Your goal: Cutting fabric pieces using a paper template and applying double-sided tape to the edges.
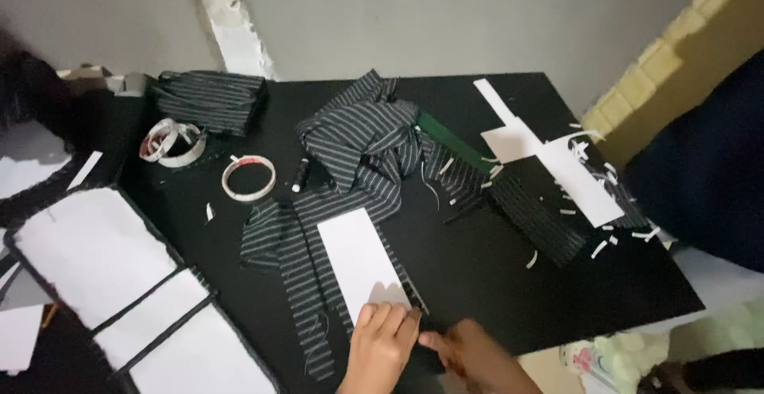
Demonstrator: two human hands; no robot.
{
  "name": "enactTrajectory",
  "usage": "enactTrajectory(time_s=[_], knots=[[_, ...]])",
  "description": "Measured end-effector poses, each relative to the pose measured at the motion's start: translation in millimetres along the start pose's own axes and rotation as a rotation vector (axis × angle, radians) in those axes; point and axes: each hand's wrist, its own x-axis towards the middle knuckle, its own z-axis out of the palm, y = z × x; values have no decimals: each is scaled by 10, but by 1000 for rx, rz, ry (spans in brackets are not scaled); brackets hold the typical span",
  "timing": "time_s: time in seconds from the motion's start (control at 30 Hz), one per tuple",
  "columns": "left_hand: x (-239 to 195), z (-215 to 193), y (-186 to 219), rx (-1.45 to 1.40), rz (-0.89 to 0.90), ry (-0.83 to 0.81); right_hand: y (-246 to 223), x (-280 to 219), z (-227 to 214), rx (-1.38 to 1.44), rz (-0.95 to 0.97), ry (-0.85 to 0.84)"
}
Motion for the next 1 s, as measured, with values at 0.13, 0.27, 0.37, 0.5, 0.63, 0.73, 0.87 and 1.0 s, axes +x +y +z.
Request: enactTrajectory(time_s=[0.13,0.27,0.37,0.5,0.63,0.73,0.87,1.0], knots=[[-18,23,-8,48,16,21,-20,-17,-107,-52,-119,-91],[29,18,-18,27,22,43,56,121,-309,108,83,-47],[119,-121,37,-16,-32,96,-75,-57,-517,156,50,-32],[144,-274,-147,36,-195,83,34,331,-616,290,-98,-108],[280,-466,-426,145,-259,22,-365,225,-630,348,-80,-205],[196,-406,-599,271,-261,-54,-686,59,-643,130,3,-142],[170,-395,-559,243,-229,-112,-805,66,-671,105,-76,-237],[101,-295,-523,221,-225,-103,-793,208,-613,65,-81,-280]])
